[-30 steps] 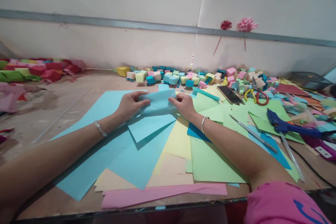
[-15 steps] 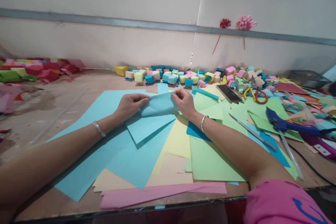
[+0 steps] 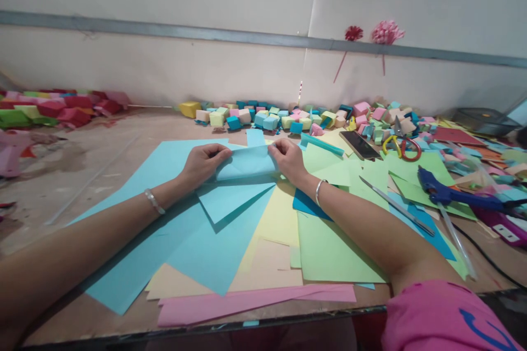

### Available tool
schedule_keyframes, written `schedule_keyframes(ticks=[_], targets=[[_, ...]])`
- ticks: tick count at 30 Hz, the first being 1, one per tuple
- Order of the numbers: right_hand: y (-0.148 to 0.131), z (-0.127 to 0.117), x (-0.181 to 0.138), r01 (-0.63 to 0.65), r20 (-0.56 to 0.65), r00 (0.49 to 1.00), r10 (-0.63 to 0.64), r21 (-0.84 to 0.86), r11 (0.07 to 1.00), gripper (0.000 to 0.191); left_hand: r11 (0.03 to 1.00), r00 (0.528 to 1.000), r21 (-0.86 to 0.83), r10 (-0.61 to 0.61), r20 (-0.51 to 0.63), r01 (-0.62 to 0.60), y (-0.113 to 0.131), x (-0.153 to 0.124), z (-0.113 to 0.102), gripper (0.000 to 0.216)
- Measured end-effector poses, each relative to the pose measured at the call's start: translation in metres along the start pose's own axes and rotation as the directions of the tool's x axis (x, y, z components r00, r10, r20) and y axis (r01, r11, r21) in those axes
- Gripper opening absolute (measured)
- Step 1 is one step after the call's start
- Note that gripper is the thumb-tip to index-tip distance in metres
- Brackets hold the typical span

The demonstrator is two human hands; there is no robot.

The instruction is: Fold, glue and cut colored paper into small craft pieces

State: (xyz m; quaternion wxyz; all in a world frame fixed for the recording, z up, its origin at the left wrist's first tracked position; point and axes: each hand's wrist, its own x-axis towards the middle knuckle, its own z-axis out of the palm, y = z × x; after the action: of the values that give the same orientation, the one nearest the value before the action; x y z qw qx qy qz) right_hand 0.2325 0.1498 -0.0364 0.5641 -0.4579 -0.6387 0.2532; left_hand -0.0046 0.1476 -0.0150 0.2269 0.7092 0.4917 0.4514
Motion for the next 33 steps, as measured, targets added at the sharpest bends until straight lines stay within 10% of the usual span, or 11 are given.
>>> schedule_keyframes(ticks=[16, 33], targets=[[-0.0018, -0.0011, 0.0007, 0.014, 0.035, 0.999, -0.007, -0.198, 0.98, 0.023, 0.997, 0.998, 0.066, -0.04, 0.052, 0.037, 0.0012, -0.0006, -0.0025, 0.032], [-0.0015, 0.0039, -0.0054, 0.175, 0.291, 0.956, 0.029, -0.647, 0.742, 0.017, 0.9, 0.94, 0.427, -0.066, 0.334, -0.088, -0.004, 0.0073, -0.0073, 0.009]])
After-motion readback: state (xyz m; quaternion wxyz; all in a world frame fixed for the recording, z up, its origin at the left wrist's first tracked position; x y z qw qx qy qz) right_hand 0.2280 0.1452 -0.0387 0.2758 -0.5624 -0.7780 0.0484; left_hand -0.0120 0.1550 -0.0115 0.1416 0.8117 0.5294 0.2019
